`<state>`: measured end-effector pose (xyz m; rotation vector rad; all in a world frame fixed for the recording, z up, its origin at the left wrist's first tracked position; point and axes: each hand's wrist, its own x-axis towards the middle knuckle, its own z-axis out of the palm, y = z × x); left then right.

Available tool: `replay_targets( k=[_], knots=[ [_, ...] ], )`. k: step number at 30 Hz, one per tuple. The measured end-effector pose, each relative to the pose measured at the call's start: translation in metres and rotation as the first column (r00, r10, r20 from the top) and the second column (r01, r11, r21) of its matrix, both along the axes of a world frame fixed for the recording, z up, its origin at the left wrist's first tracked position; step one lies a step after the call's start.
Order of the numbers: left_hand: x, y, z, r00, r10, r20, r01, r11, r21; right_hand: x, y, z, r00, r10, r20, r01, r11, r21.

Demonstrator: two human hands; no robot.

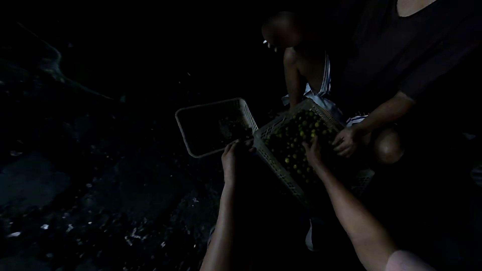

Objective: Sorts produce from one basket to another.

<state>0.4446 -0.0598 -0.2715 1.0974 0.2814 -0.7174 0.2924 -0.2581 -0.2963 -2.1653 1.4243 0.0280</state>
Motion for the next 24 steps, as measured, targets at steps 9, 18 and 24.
replay_targets(
  k=[9, 18, 24],
  knots=[
    [0.002, -0.001, -0.008, 1.000, 0.021, 0.018, -0.020, 0.999, -0.028, -0.012, -0.018, -0.005, 0.854, -0.303, 0.422, 0.108, 0.898, 0.427],
    [0.000, -0.002, -0.001, 1.000, 0.028, -0.009, -0.028, 1.000, -0.003, -0.019, -0.035, 0.013, 0.636, -0.434, 0.638, -0.015, 0.820, 0.572],
    [0.000, -0.003, 0.003, 0.999, 0.034, -0.010, -0.034, 0.999, 0.016, 0.013, -0.007, -0.013, 0.911, 0.411, 0.035, -0.412, 0.907, 0.092]
  ],
)
